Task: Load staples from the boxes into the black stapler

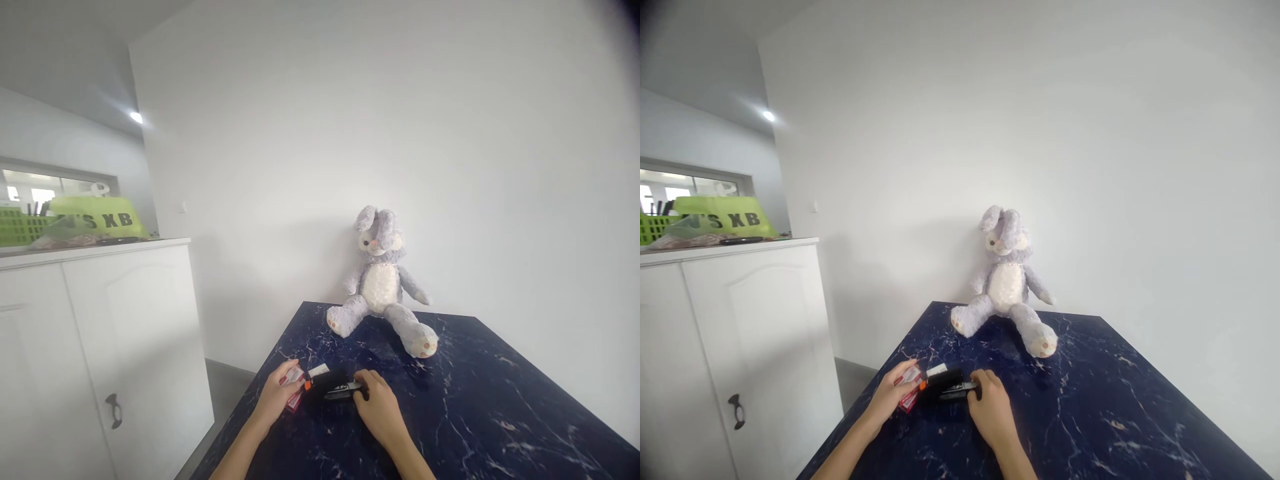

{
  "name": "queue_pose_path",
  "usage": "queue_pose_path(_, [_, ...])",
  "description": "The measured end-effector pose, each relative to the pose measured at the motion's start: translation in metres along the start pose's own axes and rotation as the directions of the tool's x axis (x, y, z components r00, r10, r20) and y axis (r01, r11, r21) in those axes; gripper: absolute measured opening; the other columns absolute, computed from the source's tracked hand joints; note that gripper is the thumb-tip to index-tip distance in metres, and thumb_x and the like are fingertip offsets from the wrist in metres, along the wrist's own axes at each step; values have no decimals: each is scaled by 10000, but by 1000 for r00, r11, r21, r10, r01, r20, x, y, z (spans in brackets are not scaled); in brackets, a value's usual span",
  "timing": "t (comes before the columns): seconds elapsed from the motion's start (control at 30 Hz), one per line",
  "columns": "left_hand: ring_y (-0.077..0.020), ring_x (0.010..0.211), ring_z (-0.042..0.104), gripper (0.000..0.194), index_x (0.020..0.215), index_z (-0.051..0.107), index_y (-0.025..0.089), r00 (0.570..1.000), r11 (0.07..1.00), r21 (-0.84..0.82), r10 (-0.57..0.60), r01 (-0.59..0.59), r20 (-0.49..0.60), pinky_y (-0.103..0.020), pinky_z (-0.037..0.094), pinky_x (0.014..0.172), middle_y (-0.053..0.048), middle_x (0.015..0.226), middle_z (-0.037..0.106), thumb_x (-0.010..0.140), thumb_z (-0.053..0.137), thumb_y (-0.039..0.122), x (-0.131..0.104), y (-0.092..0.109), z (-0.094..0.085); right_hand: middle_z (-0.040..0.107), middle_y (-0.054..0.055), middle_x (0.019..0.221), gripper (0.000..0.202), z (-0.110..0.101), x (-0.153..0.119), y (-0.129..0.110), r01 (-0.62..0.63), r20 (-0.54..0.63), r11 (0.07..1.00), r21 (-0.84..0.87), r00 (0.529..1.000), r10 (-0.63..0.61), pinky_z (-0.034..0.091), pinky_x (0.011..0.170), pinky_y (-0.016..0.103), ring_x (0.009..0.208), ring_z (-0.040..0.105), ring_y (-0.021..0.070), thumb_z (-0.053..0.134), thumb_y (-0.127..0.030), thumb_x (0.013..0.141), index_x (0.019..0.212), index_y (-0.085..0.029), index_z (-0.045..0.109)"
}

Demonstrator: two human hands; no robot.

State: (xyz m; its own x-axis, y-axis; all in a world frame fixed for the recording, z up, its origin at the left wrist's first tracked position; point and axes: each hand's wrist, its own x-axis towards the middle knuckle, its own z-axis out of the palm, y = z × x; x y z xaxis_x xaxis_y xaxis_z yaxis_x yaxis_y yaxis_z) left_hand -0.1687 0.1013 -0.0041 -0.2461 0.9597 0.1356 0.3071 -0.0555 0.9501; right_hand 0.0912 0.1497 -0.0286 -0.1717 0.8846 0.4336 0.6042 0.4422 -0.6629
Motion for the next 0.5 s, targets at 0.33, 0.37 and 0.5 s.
queue_pose_path(0.33, [-304,931,704,535,1283,569,220,912,993,121,37,14,-409,-395,511,850,-95,1036,740,892,505,580,-1,-10,5,664,40,903,258,2,-6,-11,49,-39,947,-319,997,-65,379,807,291,892,574,207,446,-57,832,905,-224,629])
queue_pose_path(0.37, [-311,984,690,508,1273,573,226,903,992,129,41,16,-428,-400,500,877,-102,1100,726,884,528,549,-2,-8,3,669,41,902,241,2,-6,-11,33,-47,944,-329,998,-52,371,795,290,888,574,206,449,-65,840,895,-222,625])
queue_pose_path(0.5, [-297,1054,666,451,1250,589,241,892,989,145,70,-5,-447,-381,475,936,-86,1142,715,817,616,360,-3,-6,1,692,30,826,217,-2,-5,-12,-28,-62,932,-360,998,6,347,765,303,831,586,204,454,-94,860,848,-224,628])
